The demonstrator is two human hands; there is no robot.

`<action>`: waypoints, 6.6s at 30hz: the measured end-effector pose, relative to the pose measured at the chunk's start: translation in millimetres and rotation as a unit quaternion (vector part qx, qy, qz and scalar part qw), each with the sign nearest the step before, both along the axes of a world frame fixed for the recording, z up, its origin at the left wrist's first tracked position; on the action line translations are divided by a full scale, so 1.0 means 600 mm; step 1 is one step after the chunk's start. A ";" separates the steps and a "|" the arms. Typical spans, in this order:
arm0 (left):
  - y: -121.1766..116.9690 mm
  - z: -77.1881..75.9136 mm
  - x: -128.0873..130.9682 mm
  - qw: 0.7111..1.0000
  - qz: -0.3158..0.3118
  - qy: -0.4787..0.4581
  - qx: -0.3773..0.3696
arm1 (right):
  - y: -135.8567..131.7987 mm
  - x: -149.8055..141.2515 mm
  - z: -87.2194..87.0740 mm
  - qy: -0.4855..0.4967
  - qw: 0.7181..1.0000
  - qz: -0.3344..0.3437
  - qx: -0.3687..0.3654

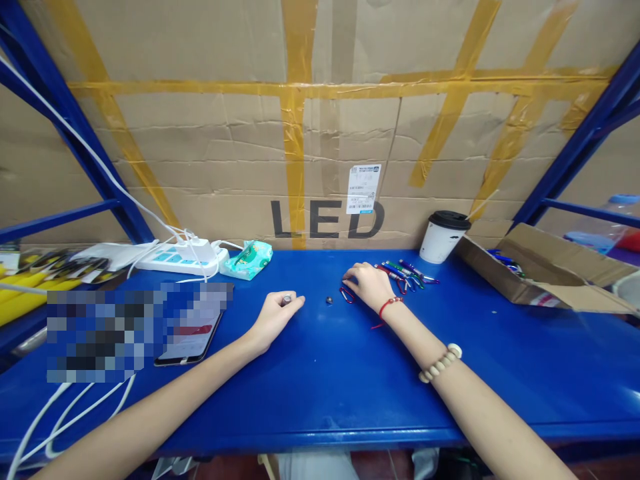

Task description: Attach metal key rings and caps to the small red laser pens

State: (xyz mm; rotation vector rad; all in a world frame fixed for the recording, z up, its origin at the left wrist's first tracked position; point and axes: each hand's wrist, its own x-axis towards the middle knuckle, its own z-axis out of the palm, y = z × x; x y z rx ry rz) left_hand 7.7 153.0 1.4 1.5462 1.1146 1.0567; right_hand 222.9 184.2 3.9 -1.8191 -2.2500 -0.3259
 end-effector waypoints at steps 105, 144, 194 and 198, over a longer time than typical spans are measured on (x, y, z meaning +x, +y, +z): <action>0.012 -0.013 -0.008 0.997 -0.062 0.018 0.030 | -0.054 -0.077 0.027 0.444 0.877 0.183 -0.032; 0.014 -0.016 -0.008 0.984 -0.029 -0.064 0.162 | -0.052 -0.064 0.039 0.540 0.767 0.205 -0.280; -0.010 -0.010 -0.013 0.963 -0.106 0.058 0.241 | -0.059 -0.069 0.031 0.554 0.748 0.156 -0.331; -0.002 -0.011 -0.006 0.981 -0.067 0.027 0.182 | -0.054 -0.073 0.026 0.525 0.808 0.133 -0.233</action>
